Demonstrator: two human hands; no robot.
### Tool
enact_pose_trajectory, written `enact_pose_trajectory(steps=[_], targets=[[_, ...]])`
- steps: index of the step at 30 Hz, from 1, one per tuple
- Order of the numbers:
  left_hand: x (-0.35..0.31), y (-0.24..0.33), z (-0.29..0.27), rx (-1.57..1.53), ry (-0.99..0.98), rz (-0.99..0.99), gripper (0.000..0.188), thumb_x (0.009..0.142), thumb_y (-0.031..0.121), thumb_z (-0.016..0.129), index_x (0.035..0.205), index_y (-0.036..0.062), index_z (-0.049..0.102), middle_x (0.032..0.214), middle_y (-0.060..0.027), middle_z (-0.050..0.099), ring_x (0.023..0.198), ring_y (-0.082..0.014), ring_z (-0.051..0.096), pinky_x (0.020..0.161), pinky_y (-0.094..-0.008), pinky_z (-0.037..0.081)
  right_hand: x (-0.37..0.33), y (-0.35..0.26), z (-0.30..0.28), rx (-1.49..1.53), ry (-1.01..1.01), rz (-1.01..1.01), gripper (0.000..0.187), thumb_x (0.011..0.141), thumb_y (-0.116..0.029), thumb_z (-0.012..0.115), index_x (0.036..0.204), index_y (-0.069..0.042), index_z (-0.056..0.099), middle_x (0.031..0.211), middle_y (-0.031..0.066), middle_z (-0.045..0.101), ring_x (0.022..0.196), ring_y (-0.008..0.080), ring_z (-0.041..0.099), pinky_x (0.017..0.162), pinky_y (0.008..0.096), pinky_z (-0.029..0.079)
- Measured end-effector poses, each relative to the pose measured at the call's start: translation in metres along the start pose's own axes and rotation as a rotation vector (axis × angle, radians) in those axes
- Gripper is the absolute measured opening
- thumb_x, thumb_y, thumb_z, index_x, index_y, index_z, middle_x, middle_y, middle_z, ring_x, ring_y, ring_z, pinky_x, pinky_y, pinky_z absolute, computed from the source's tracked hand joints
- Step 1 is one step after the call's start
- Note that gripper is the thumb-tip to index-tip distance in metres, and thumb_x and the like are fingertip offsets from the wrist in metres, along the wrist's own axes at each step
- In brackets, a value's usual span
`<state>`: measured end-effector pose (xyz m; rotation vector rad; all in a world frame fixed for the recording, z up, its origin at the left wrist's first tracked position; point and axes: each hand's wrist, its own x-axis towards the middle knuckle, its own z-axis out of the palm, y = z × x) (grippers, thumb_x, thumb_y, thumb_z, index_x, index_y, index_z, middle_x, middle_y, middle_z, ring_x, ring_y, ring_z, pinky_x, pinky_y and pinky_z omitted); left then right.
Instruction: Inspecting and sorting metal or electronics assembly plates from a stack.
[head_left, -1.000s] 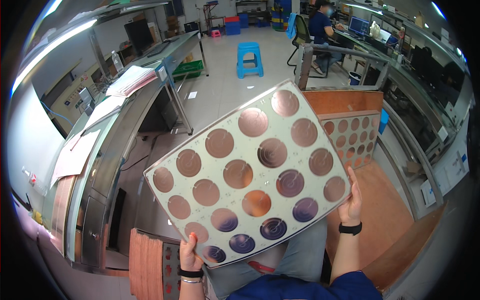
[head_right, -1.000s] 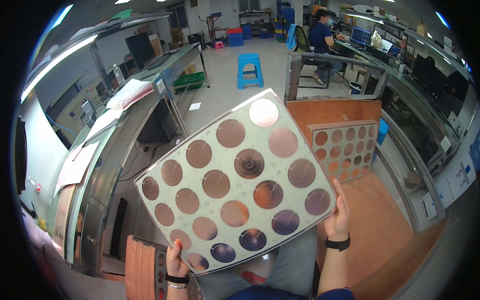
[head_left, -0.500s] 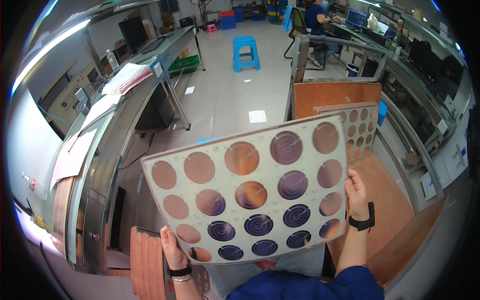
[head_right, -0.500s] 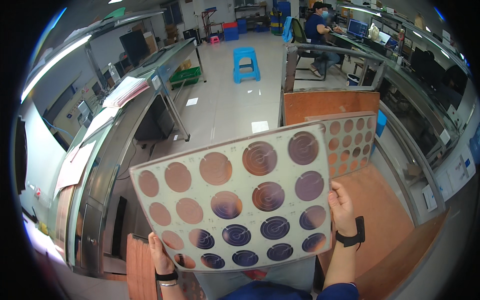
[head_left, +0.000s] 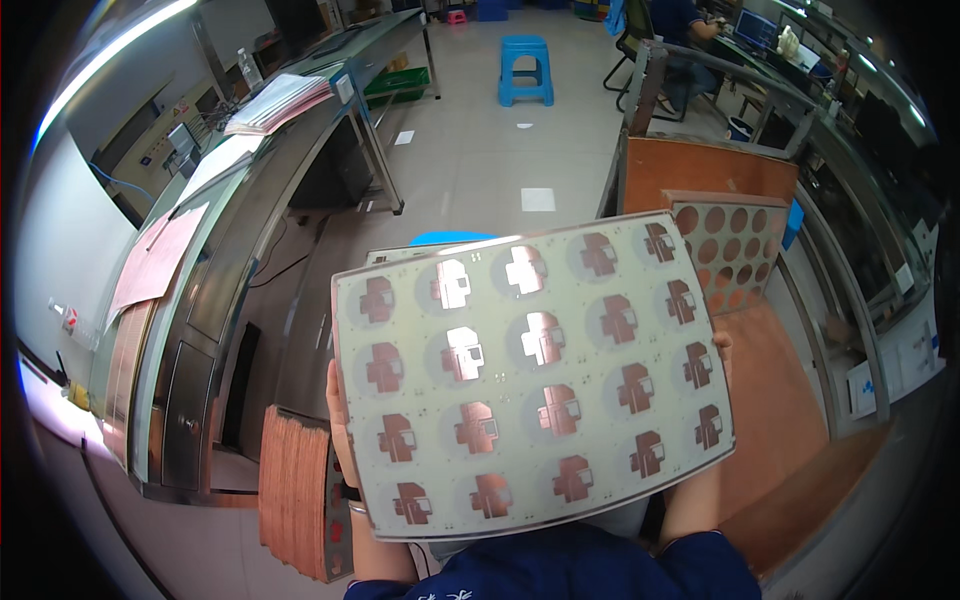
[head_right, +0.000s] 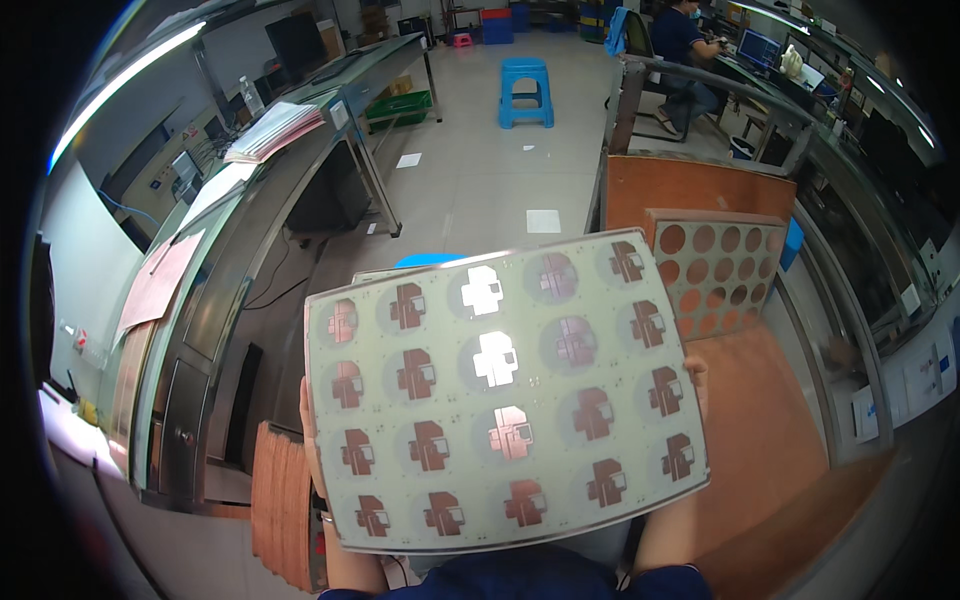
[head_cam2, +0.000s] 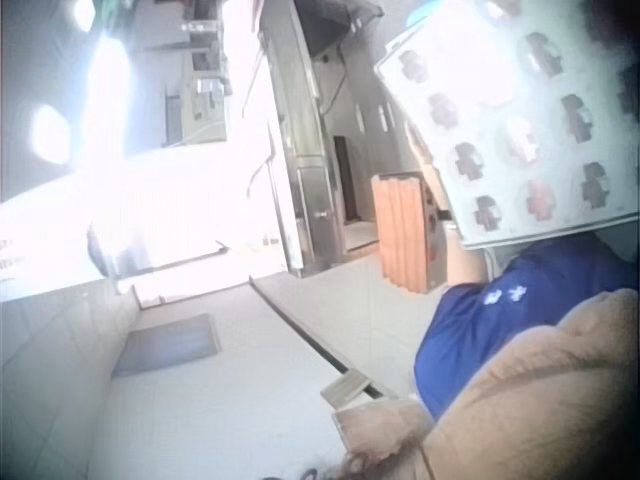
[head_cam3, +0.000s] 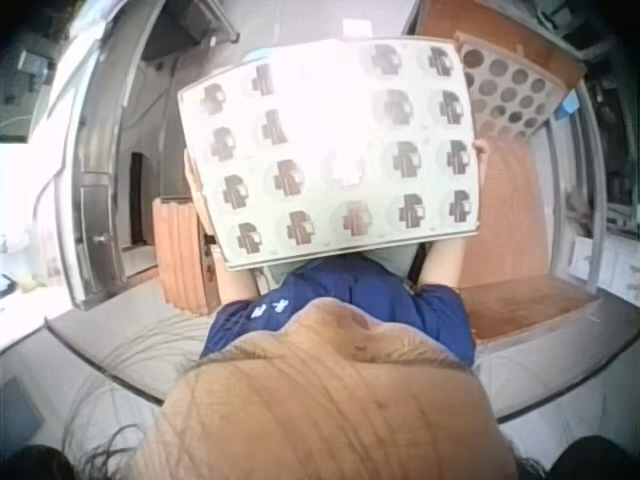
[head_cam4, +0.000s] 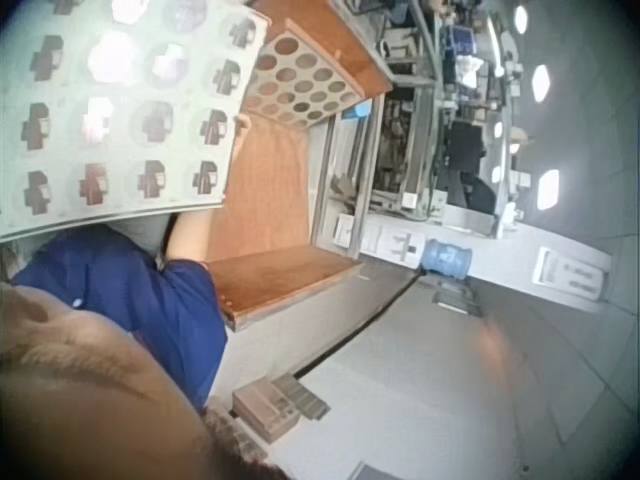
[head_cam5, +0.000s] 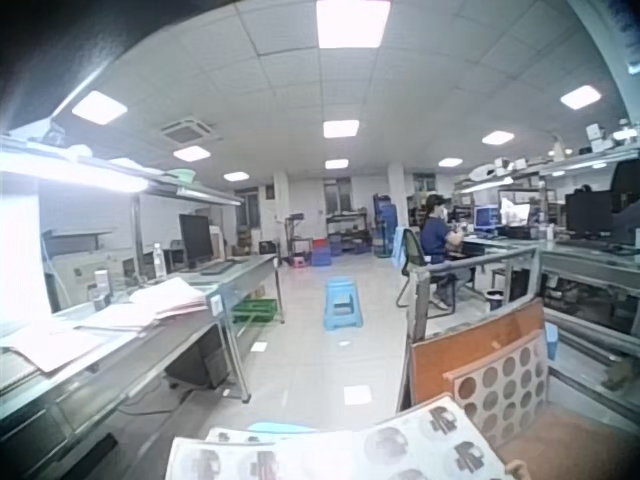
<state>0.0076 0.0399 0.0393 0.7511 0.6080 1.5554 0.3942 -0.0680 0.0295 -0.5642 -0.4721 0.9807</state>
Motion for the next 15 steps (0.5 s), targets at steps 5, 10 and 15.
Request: enact_pose_trajectory(steps=[5, 10, 15], targets=[[0.001, 0.010, -0.024, -0.131, -0.025, -0.053, 0.052, 0.093, 0.025, 0.046, 0.137, 0.0038, 0.027, 0.135, -0.0119, 0.040, 0.119, -0.0219, 0.046, 0.098, -0.0364, 0.043, -0.004, -0.001, 0.016, -0.034, 0.025, 0.209, 0.033, 0.098, -0.026, 0.035, 0.119, -0.004, 0.048, 0.123, 0.0124, 0.052, 0.105, 0.0202, 0.057, 0.083, 0.0327, 0.052], [-0.016, -0.014, -0.059, -0.436, -0.133, -0.327, 0.050, 0.094, 0.029, 0.043, 0.136, 0.0044, 0.030, 0.136, -0.0125, 0.038, 0.121, -0.0242, 0.043, 0.100, -0.0399, 0.040, -0.013, 0.019, -0.020, -0.131, -0.086, 0.515, 0.035, 0.097, -0.026, 0.040, 0.119, 0.000, 0.048, 0.105, 0.0084, 0.061, 0.086, 0.0149, 0.062, 0.070, 0.0273, 0.052], [-0.039, -0.023, -0.056, -0.016, -0.264, -0.114, 0.051, 0.095, 0.036, 0.039, 0.134, 0.0026, 0.033, 0.135, -0.0118, 0.041, 0.120, -0.0268, 0.043, 0.100, -0.0415, 0.038, -0.011, 0.055, 0.010, -0.029, -0.024, 0.438, 0.031, 0.095, -0.021, 0.044, 0.116, 0.001, 0.050, 0.105, 0.0092, 0.061, 0.088, 0.0161, 0.062, 0.074, 0.0283, 0.051]])
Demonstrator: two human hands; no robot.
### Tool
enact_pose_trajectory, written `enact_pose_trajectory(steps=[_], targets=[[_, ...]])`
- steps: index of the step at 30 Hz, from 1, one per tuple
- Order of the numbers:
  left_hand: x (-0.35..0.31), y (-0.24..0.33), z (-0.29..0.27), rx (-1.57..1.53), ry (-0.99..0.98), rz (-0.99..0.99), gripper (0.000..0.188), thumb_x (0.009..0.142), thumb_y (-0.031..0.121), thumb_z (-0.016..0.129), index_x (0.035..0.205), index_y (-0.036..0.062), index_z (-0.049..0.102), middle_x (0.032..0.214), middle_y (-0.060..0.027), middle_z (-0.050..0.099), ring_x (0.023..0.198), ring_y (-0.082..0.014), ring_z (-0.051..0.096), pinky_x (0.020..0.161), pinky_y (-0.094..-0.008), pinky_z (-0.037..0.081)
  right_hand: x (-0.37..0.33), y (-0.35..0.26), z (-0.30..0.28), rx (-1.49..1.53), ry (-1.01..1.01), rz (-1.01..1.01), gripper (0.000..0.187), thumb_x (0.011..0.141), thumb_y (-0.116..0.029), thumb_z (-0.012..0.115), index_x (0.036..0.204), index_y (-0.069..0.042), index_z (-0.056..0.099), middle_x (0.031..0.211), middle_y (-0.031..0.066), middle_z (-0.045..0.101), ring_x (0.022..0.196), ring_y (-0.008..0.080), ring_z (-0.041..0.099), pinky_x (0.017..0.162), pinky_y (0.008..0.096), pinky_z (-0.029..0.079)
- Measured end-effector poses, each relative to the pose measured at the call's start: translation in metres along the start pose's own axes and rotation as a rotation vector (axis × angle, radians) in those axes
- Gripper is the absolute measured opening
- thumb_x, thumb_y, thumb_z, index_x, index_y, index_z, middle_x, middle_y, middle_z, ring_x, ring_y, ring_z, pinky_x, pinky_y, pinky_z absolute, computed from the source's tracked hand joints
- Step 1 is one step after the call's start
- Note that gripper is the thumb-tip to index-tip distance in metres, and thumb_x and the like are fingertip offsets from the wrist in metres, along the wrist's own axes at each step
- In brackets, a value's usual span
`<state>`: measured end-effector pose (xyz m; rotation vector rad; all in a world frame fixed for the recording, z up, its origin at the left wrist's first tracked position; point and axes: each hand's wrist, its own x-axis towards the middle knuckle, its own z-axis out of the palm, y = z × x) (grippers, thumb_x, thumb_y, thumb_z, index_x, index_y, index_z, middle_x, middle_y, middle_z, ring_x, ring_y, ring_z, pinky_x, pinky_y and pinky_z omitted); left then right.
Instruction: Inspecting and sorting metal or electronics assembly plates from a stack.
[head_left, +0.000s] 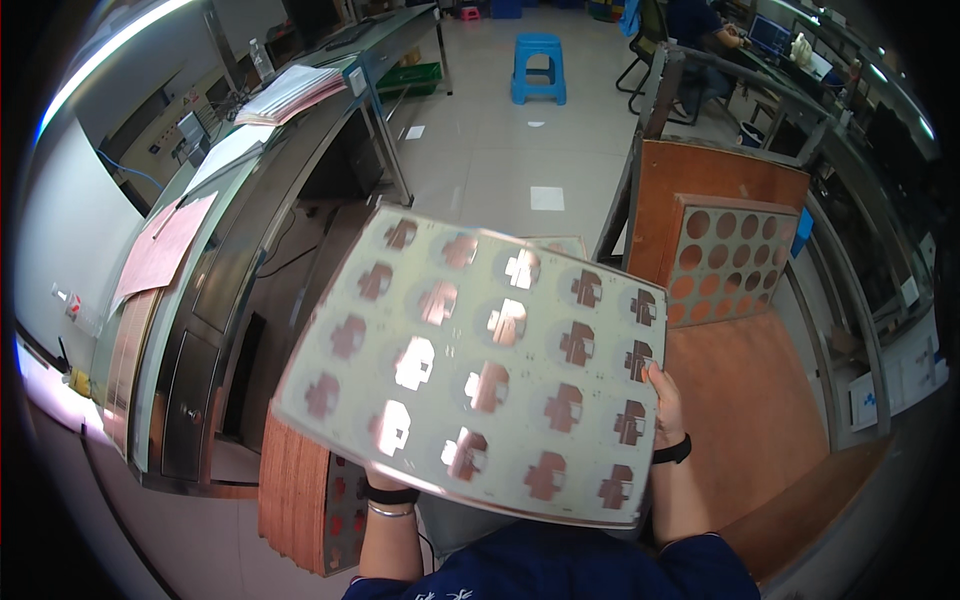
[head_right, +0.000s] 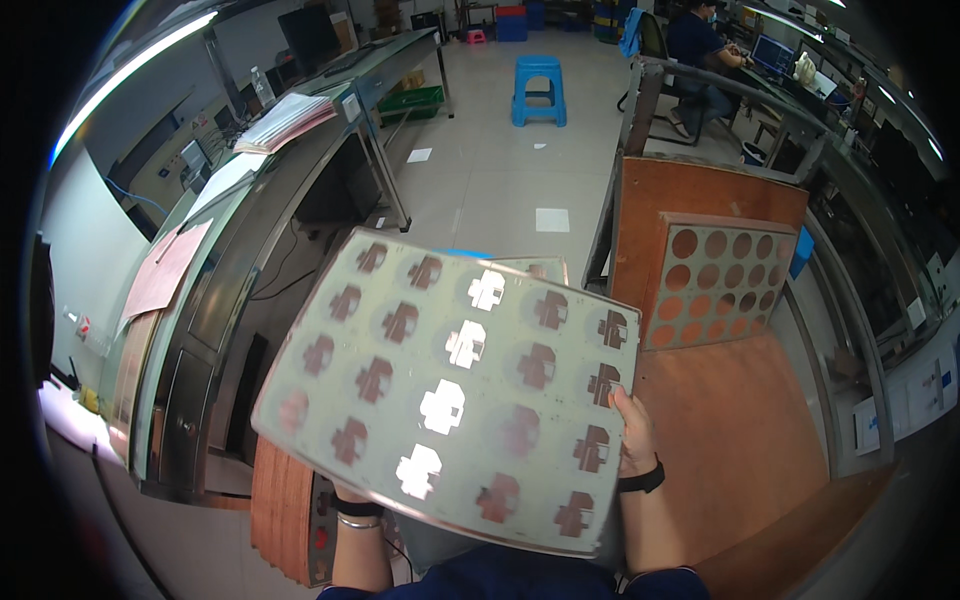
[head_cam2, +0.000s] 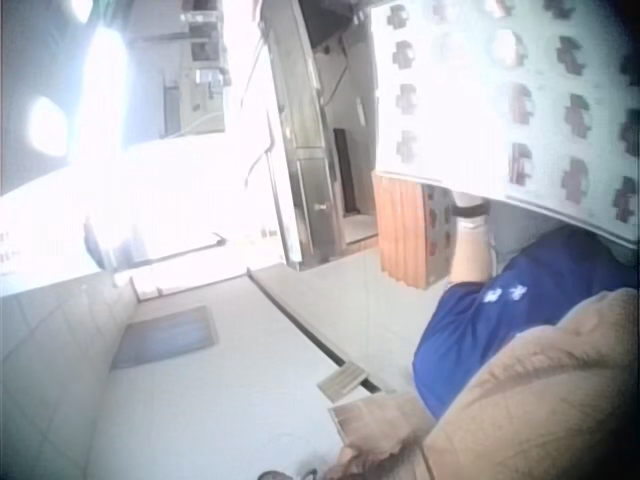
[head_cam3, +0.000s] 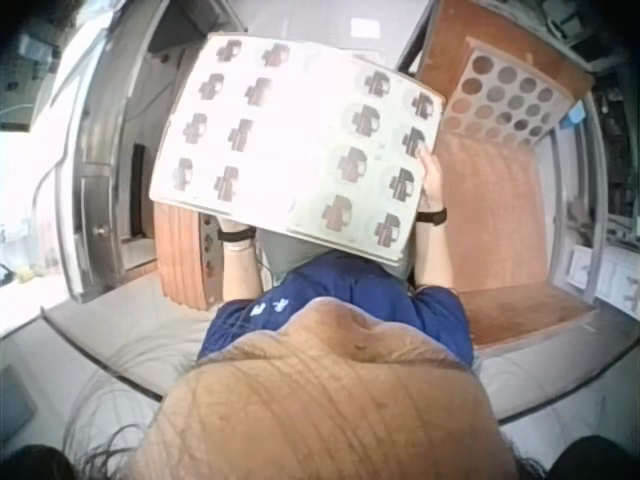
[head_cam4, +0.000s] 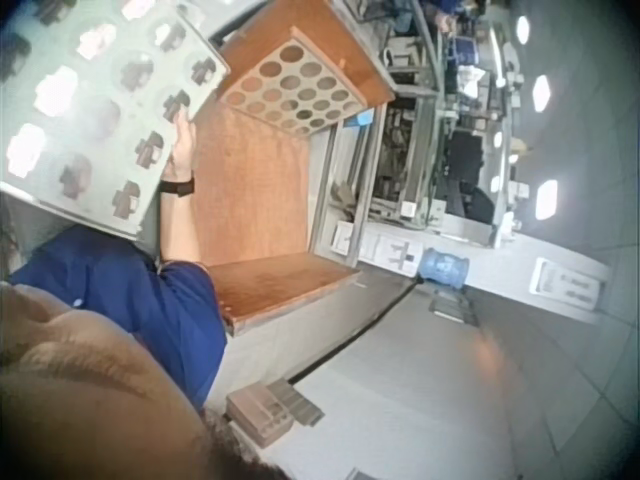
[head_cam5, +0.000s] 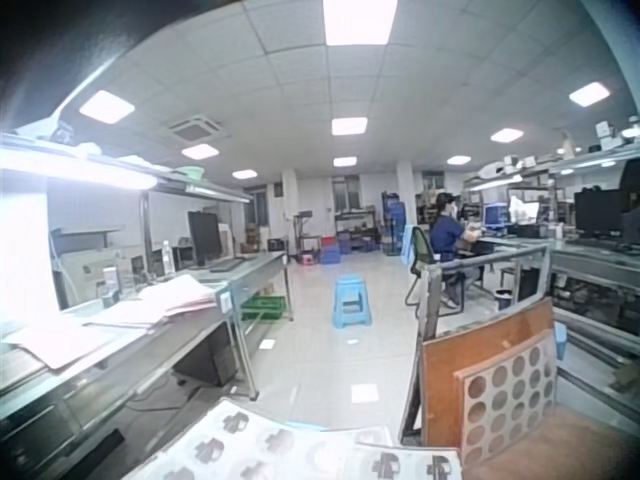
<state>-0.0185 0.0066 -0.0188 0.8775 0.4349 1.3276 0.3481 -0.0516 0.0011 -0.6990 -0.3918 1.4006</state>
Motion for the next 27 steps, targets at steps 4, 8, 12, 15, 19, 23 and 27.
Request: enact_pose_trajectory(steps=[4, 8, 12, 15, 19, 23, 27], targets=[[0.012, -0.001, 0.077, -0.384, 0.014, -0.130, 0.052, 0.097, 0.039, 0.034, 0.136, 0.0047, 0.031, 0.135, -0.0116, 0.041, 0.122, -0.0275, 0.041, 0.103, -0.0441, 0.033, 0.003, 0.021, 0.016, 0.123, -0.026, -0.130, 0.032, 0.094, -0.017, 0.046, 0.121, 0.001, 0.045, 0.114, 0.0108, 0.056, 0.103, 0.0211, 0.056, 0.088, 0.0361, 0.046], [0.005, -0.020, 0.083, -0.205, 0.126, -0.105, 0.049, 0.094, 0.022, 0.049, 0.137, 0.0077, 0.029, 0.132, -0.0099, 0.044, 0.120, -0.0232, 0.044, 0.101, -0.0409, 0.037, -0.004, 0.039, 0.038, 0.226, -0.125, -0.075, 0.039, 0.091, -0.008, 0.050, 0.128, -0.002, 0.039, 0.127, 0.0098, 0.047, 0.117, 0.0255, 0.047, 0.099, 0.0430, 0.037], [0.008, -0.010, 0.067, -0.242, 0.126, -0.133, 0.050, 0.091, 0.009, 0.052, 0.135, 0.0081, 0.030, 0.123, -0.0082, 0.049, 0.113, -0.0212, 0.049, 0.097, -0.0376, 0.041, -0.008, 0.022, 0.003, 0.210, -0.333, -0.090, 0.045, 0.088, -0.009, 0.055, 0.129, -0.002, 0.039, 0.129, 0.0084, 0.047, 0.121, 0.0250, 0.044, 0.101, 0.0438, 0.035], [0.003, -0.003, 0.044, -0.182, 0.116, -0.152, 0.048, 0.091, 0.009, 0.050, 0.135, 0.0082, 0.031, 0.127, -0.0101, 0.047, 0.116, -0.0220, 0.047, 0.098, -0.0387, 0.039, -0.012, -0.019, 0.012, 0.215, -0.083, -0.213, 0.064, 0.087, -0.022, 0.058, 0.138, 0.001, 0.027, 0.132, 0.0133, 0.045, 0.120, 0.0248, 0.046, 0.100, 0.0391, 0.036], [0.004, 0.002, 0.036, -0.113, 0.099, -0.191, 0.051, 0.090, 0.010, 0.053, 0.135, 0.0056, 0.030, 0.127, -0.0110, 0.047, 0.115, -0.0218, 0.048, 0.097, -0.0374, 0.040, -0.020, -0.032, -0.014, -0.078, -0.170, -0.211, 0.071, 0.086, -0.026, 0.060, 0.139, 0.004, 0.023, 0.133, 0.0155, 0.044, 0.119, 0.0228, 0.046, 0.100, 0.0360, 0.037], [0.002, 0.003, 0.023, -0.134, 0.087, -0.254, 0.058, 0.089, 0.009, 0.054, 0.139, 0.0057, 0.024, 0.130, -0.0117, 0.044, 0.116, -0.0225, 0.048, 0.096, -0.0375, 0.042, -0.024, -0.034, -0.014, -0.264, -0.194, -0.082, 0.071, 0.085, -0.029, 0.062, 0.136, 0.006, 0.028, 0.129, 0.0136, 0.047, 0.115, 0.0196, 0.050, 0.096, 0.0325, 0.039], [0.005, 0.005, 0.022, -0.123, 0.062, -0.297, 0.057, 0.088, 0.008, 0.054, 0.137, 0.0044, 0.026, 0.127, -0.0128, 0.047, 0.112, -0.0231, 0.052, 0.092, -0.0376, 0.046, -0.027, -0.028, -0.024, -0.372, -0.215, 0.042, 0.058, 0.087, -0.023, 0.059, 0.131, 0.005, 0.035, 0.123, 0.0105, 0.051, 0.109, 0.0169, 0.051, 0.094, 0.0312, 0.040]])
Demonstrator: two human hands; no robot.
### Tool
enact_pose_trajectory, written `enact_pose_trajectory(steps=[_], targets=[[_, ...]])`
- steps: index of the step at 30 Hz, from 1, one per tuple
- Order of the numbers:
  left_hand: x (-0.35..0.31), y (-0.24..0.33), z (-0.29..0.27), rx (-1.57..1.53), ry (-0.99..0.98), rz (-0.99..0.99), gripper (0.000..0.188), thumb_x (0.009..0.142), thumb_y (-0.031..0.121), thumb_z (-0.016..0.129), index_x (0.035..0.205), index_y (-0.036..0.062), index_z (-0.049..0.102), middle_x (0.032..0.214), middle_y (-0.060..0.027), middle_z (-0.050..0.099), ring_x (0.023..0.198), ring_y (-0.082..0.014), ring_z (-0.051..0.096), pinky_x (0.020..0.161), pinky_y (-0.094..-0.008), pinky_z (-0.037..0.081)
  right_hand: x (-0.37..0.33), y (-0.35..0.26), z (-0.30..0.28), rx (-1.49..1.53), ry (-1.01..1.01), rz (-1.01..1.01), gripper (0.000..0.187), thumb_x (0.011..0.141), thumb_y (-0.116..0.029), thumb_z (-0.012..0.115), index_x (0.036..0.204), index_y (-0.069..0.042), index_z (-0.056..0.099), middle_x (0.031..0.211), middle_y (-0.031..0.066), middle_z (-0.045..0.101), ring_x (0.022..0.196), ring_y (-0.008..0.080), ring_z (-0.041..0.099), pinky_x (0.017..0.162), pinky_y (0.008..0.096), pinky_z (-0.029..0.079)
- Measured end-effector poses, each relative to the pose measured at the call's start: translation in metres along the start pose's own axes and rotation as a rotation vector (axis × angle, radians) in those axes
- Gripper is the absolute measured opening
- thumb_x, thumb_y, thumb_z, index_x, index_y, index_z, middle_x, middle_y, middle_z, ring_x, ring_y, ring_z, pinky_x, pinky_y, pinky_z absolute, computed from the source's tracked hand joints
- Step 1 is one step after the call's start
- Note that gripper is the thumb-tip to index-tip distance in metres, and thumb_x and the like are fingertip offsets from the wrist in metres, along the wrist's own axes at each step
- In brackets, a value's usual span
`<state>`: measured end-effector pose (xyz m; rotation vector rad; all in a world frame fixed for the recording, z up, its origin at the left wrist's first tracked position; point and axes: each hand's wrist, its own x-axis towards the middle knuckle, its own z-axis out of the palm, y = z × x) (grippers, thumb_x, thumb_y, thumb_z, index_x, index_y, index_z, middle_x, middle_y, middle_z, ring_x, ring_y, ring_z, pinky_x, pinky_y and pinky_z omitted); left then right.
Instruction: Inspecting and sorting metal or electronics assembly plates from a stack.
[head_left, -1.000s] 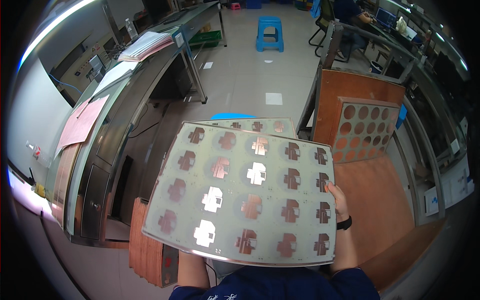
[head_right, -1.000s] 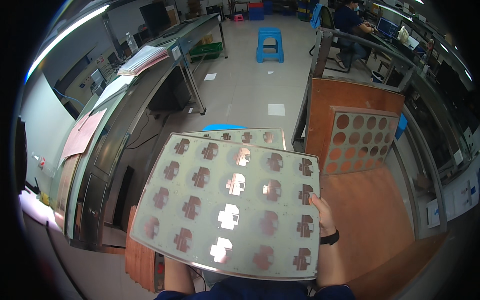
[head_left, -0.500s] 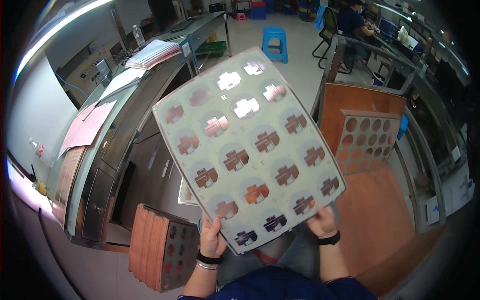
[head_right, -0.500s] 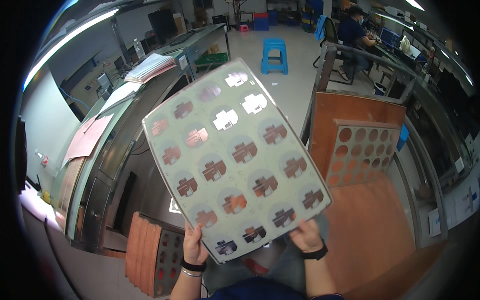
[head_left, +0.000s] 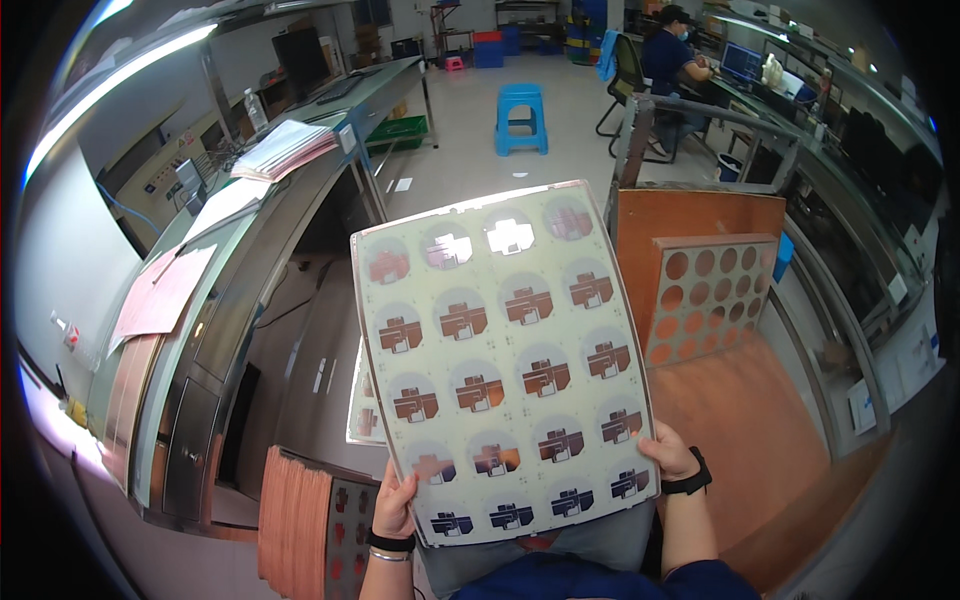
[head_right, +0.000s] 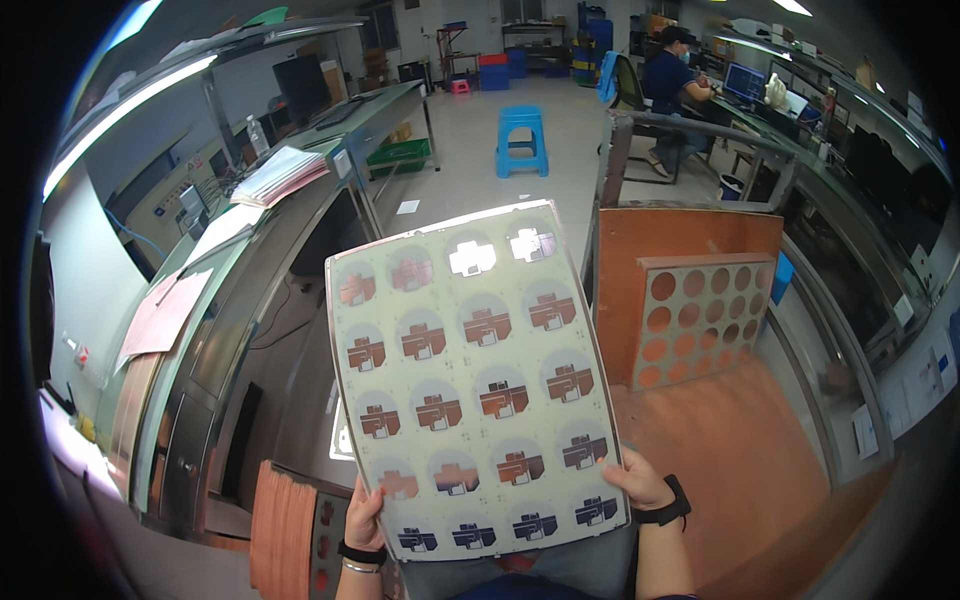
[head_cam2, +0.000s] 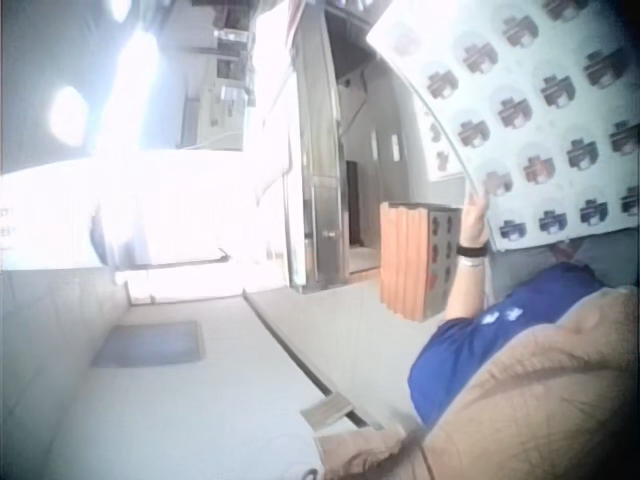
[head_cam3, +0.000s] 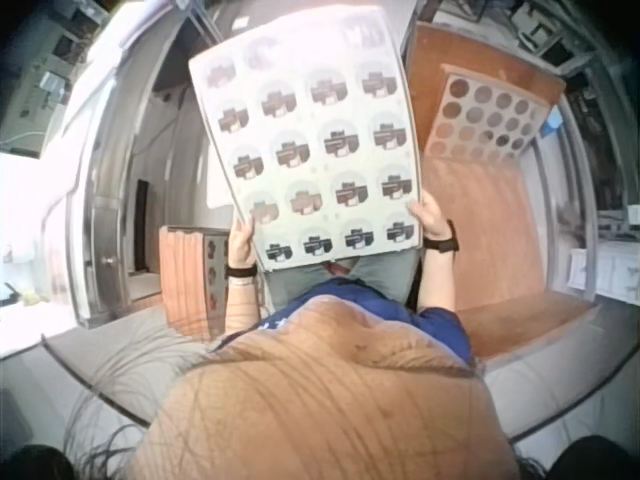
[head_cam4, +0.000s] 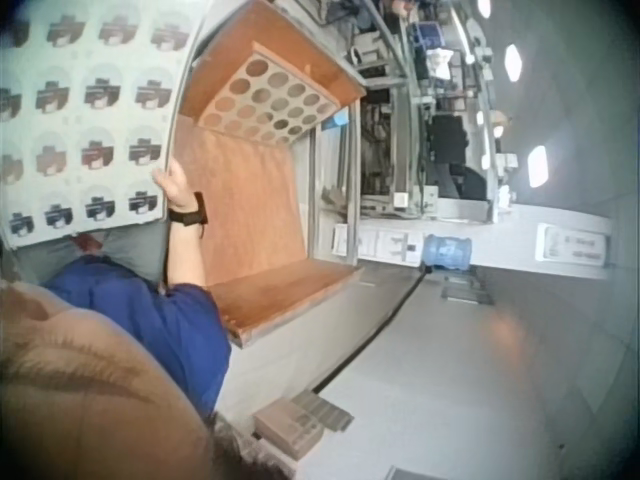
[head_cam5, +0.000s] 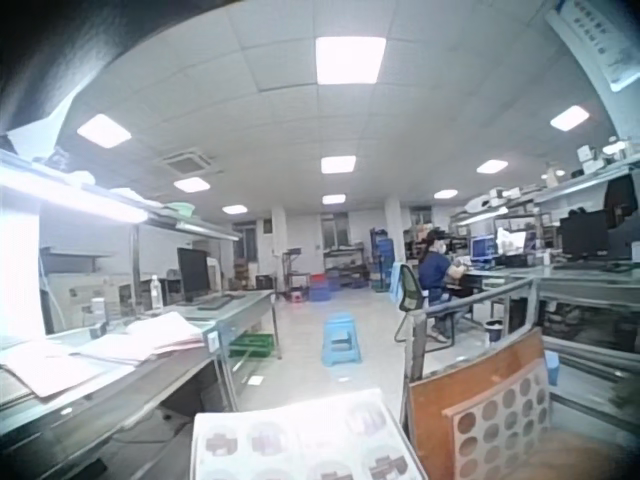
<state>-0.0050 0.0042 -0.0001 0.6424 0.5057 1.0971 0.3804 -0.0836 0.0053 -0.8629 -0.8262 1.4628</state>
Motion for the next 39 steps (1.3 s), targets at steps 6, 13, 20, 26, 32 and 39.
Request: enact_pose_trajectory(steps=[6, 13, 20, 26, 32, 39], targets=[[0.009, 0.000, 0.004, 0.004, -0.032, -0.006, 0.055, 0.087, 0.008, 0.055, 0.136, 0.0038, 0.029, 0.122, -0.0116, 0.051, 0.109, -0.0222, 0.054, 0.090, -0.0369, 0.047, -0.008, 0.005, 0.004, -0.049, 0.085, 0.021, 0.040, 0.091, -0.018, 0.056, 0.123, 0.002, 0.046, 0.115, 0.0064, 0.055, 0.103, 0.0143, 0.052, 0.089, 0.0301, 0.041], [0.028, 0.006, 0.002, 0.104, -0.102, -0.028, 0.055, 0.089, 0.013, 0.055, 0.136, 0.0020, 0.030, 0.127, -0.0130, 0.048, 0.116, -0.0226, 0.049, 0.094, -0.0354, 0.042, -0.009, 0.017, 0.015, 0.105, 0.138, -0.161, 0.044, 0.090, -0.025, 0.056, 0.124, 0.002, 0.046, 0.112, 0.0065, 0.056, 0.100, 0.0146, 0.053, 0.087, 0.0290, 0.042], [0.039, 0.012, 0.022, 0.387, 0.078, 0.073, 0.047, 0.093, 0.016, 0.050, 0.136, 0.0053, 0.034, 0.123, -0.0147, 0.053, 0.100, -0.0199, 0.059, 0.083, -0.0315, 0.050, -0.046, -0.006, -0.027, 0.098, 0.613, -0.505, 0.036, 0.091, -0.020, 0.053, 0.120, 0.000, 0.048, 0.108, 0.0068, 0.057, 0.094, 0.0166, 0.057, 0.083, 0.0300, 0.045], [0.035, 0.005, -0.010, 0.672, 0.288, 0.100, 0.033, 0.095, 0.017, 0.047, 0.125, 0.0041, 0.048, 0.114, -0.0108, 0.058, 0.093, -0.0162, 0.059, 0.082, -0.0275, 0.046, -0.078, -0.040, -0.050, 0.122, 0.956, -0.755, 0.034, 0.095, -0.020, 0.043, 0.122, 0.001, 0.044, 0.112, 0.0121, 0.057, 0.097, 0.0229, 0.059, 0.083, 0.0363, 0.050], [0.040, -0.006, -0.006, 0.749, 0.230, 0.043, 0.031, 0.094, 0.018, 0.049, 0.120, 0.0019, 0.051, 0.111, -0.0105, 0.058, 0.093, -0.0167, 0.059, 0.081, -0.0274, 0.047, -0.100, -0.024, -0.100, 0.161, 1.212, -0.806, 0.036, 0.093, -0.012, 0.046, 0.125, 0.004, 0.040, 0.118, 0.0149, 0.053, 0.103, 0.0258, 0.056, 0.084, 0.0373, 0.050], [0.046, -0.008, -0.007, 0.764, 0.209, 0.012, 0.029, 0.094, 0.018, 0.049, 0.117, 0.0009, 0.052, 0.109, -0.0110, 0.059, 0.092, -0.0171, 0.059, 0.081, -0.0270, 0.048, -0.086, 0.008, -0.170, 0.034, 1.391, -0.596, 0.036, 0.091, -0.008, 0.045, 0.126, 0.000, 0.042, 0.119, 0.0121, 0.051, 0.106, 0.0236, 0.052, 0.088, 0.0378, 0.045]])
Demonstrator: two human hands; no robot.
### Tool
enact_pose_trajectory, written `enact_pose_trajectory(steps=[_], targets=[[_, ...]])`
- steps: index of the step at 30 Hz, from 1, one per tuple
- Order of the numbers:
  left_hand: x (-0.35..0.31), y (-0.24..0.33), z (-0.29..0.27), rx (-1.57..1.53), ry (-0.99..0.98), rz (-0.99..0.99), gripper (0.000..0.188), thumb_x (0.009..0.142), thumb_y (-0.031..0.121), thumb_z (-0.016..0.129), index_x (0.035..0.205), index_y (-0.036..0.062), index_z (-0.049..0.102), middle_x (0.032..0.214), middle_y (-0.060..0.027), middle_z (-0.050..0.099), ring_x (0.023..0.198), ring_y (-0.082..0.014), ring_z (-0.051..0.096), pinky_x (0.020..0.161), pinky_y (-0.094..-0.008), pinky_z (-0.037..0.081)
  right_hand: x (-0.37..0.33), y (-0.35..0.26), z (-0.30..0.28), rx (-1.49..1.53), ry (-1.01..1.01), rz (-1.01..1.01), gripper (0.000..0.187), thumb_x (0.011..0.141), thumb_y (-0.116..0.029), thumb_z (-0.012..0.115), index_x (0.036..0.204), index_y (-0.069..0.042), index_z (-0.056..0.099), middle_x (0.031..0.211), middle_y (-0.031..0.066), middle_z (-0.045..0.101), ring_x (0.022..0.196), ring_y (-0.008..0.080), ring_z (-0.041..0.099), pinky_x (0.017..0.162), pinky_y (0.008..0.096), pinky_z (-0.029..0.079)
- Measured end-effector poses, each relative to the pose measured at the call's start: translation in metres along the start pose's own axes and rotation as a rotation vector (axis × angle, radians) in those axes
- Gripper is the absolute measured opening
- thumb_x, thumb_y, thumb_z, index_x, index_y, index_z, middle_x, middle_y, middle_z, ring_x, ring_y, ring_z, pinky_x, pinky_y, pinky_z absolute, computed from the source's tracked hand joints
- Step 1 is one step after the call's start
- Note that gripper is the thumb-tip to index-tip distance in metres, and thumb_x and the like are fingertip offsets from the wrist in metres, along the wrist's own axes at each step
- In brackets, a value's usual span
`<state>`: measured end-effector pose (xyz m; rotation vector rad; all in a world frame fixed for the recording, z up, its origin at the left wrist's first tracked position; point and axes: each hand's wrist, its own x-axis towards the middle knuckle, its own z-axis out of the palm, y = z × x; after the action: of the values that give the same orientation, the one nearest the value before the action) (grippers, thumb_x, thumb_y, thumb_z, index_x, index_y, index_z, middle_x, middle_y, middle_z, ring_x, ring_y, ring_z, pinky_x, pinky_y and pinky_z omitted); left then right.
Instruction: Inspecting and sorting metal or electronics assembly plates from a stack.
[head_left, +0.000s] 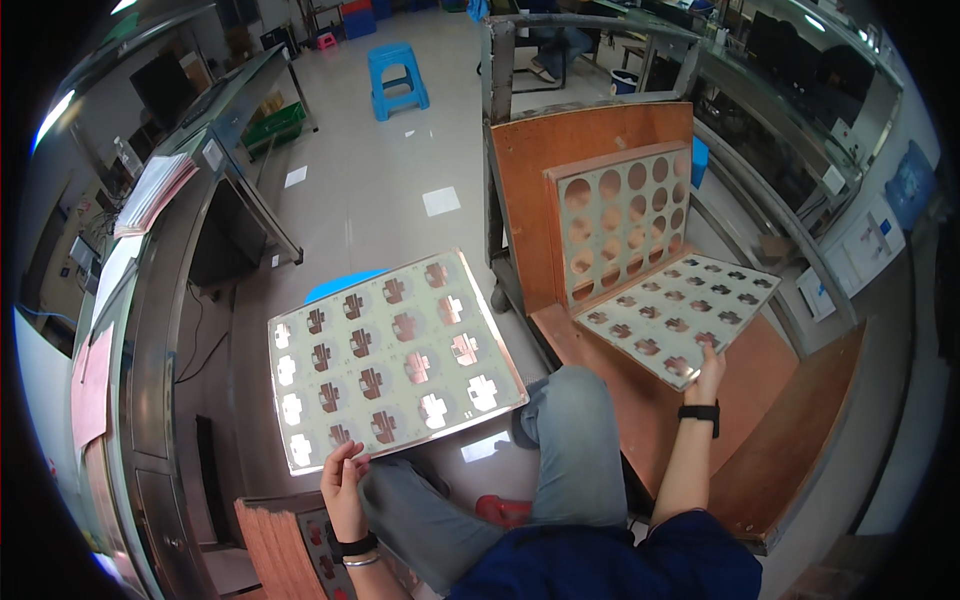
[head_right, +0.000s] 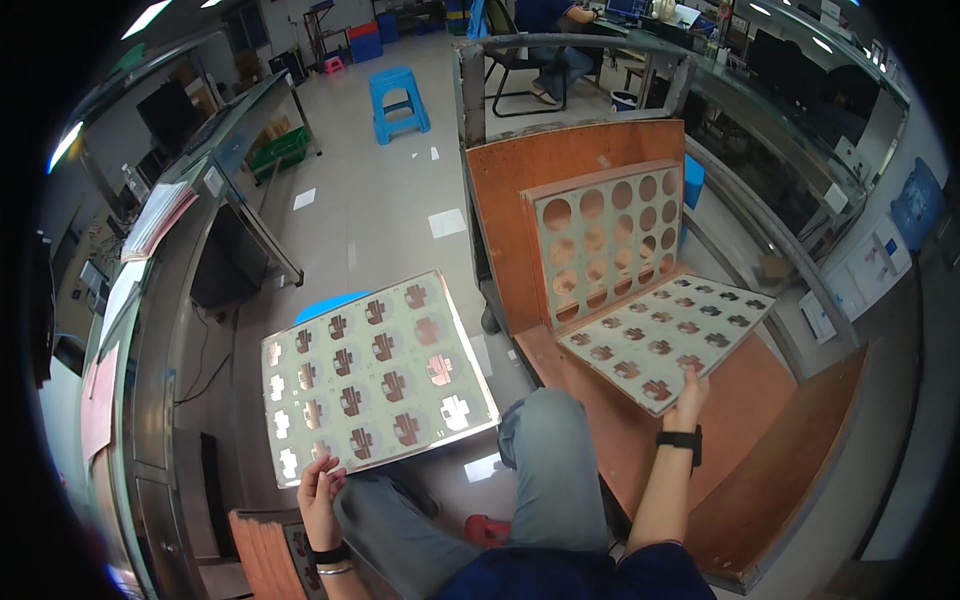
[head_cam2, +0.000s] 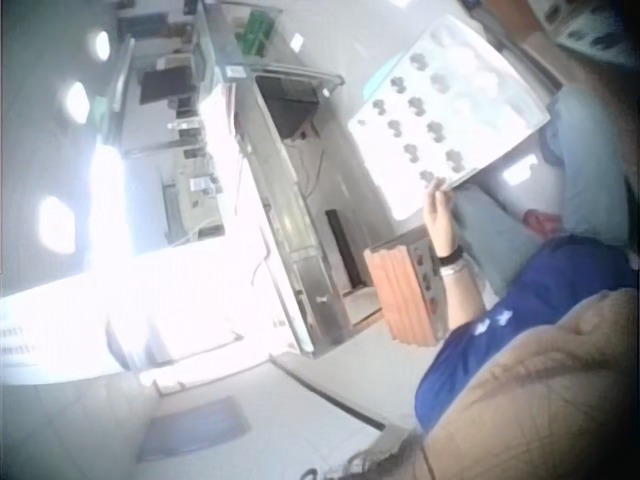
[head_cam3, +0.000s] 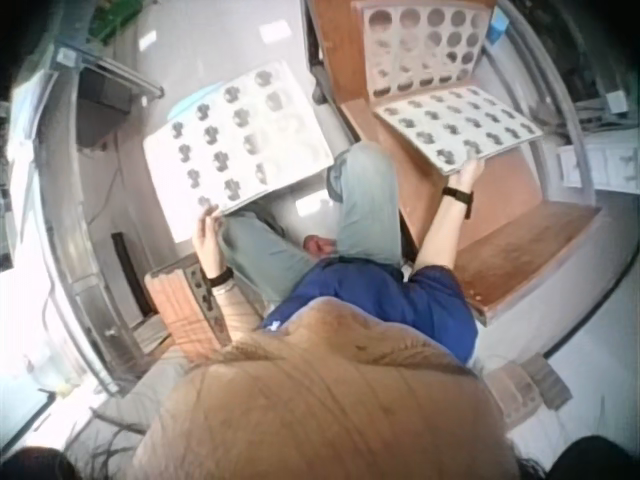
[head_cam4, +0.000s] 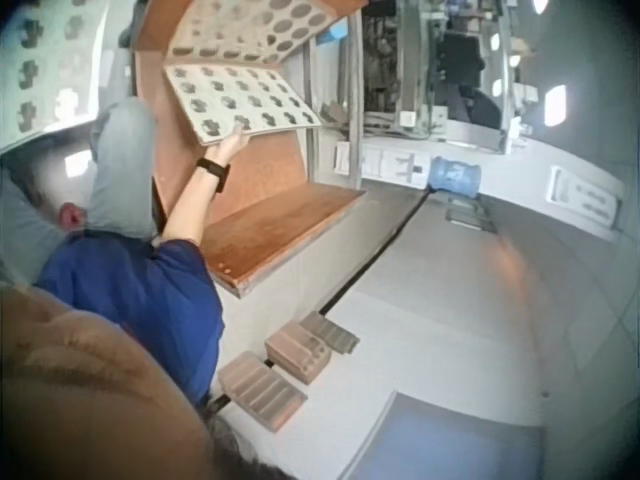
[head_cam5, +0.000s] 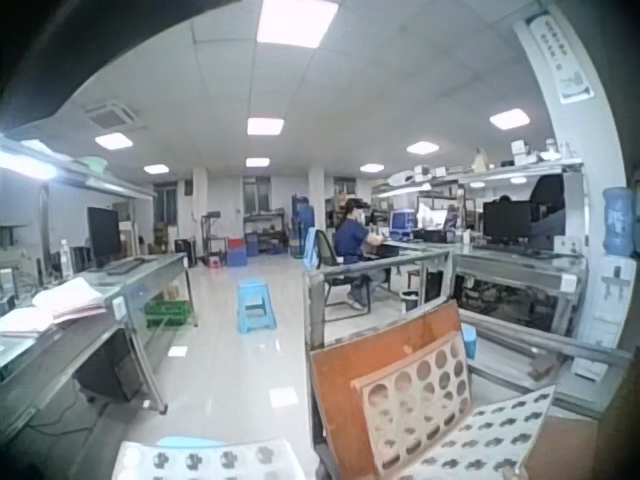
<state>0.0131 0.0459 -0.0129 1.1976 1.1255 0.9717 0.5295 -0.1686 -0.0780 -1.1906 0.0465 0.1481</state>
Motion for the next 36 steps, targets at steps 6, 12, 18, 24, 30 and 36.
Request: enact_pose_trajectory(steps=[6, 12, 18, 24, 30, 36], targets=[[0.000, -0.004, -0.007, -0.023, 0.034, -0.006, 0.029, 0.094, 0.018, 0.049, 0.117, 0.0004, 0.052, 0.108, -0.0112, 0.059, 0.092, -0.0174, 0.059, 0.080, -0.0270, 0.048, 0.003, -0.010, 0.093, 0.166, -0.203, 0.133, 0.059, 0.092, -0.040, 0.049, 0.139, -0.012, 0.028, 0.139, 0.0115, 0.035, 0.125, 0.0311, 0.038, 0.100, 0.0512, 0.033], [0.000, -0.001, -0.018, -0.015, 0.084, -0.024, 0.030, 0.095, 0.017, 0.048, 0.119, 0.0006, 0.051, 0.110, -0.0113, 0.058, 0.093, -0.0179, 0.059, 0.081, -0.0279, 0.048, 0.012, 0.024, 0.204, -0.303, -0.529, -0.091, 0.079, 0.088, -0.040, 0.055, 0.145, -0.009, 0.010, 0.148, 0.0183, 0.013, 0.136, 0.0323, 0.020, 0.104, 0.0460, 0.029], [0.001, -0.005, -0.031, -0.020, 0.154, -0.020, 0.029, 0.094, 0.017, 0.048, 0.119, 0.0014, 0.051, 0.111, -0.0115, 0.058, 0.092, -0.0178, 0.059, 0.081, -0.0279, 0.048, 0.039, 0.121, 0.249, -0.927, -0.539, -0.432, 0.095, 0.077, -0.035, 0.069, 0.144, -0.004, 0.007, 0.145, 0.0297, 0.009, 0.136, 0.0407, 0.009, 0.110, 0.0430, 0.015], [0.006, -0.015, -0.062, -0.029, 0.279, -0.006, 0.024, 0.094, 0.013, 0.048, 0.113, 0.0003, 0.054, 0.107, -0.0093, 0.060, 0.093, -0.0133, 0.057, 0.082, -0.0256, 0.047, 0.058, 0.133, 0.258, -1.165, -0.435, -0.610, 0.084, 0.080, -0.019, 0.066, 0.143, -0.006, 0.012, 0.141, 0.0332, 0.018, 0.131, 0.0429, 0.024, 0.107, 0.0415, 0.026], [0.031, -0.042, -0.095, 0.263, 0.601, 0.283, 0.024, 0.093, 0.007, 0.045, 0.114, -0.0008, 0.053, 0.114, -0.0093, 0.056, 0.104, -0.0171, 0.053, 0.092, -0.0289, 0.041, 0.036, 0.114, 0.261, -1.199, -0.455, -0.517, 0.079, 0.083, -0.017, 0.062, 0.143, -0.006, 0.012, 0.142, 0.0319, 0.017, 0.133, 0.0408, 0.021, 0.107, 0.0411, 0.026], [0.043, -0.066, -0.113, 0.266, 0.576, 0.045, 0.031, 0.092, 0.012, 0.049, 0.119, -0.0021, 0.052, 0.108, -0.0095, 0.058, 0.094, -0.0147, 0.056, 0.080, -0.0259, 0.046, -0.061, 0.098, 0.230, -0.917, -1.085, -0.597, 0.058, 0.086, -0.014, 0.055, 0.137, -0.001, 0.031, 0.138, 0.0247, 0.034, 0.129, 0.0377, 0.032, 0.105, 0.0399, 0.028]])
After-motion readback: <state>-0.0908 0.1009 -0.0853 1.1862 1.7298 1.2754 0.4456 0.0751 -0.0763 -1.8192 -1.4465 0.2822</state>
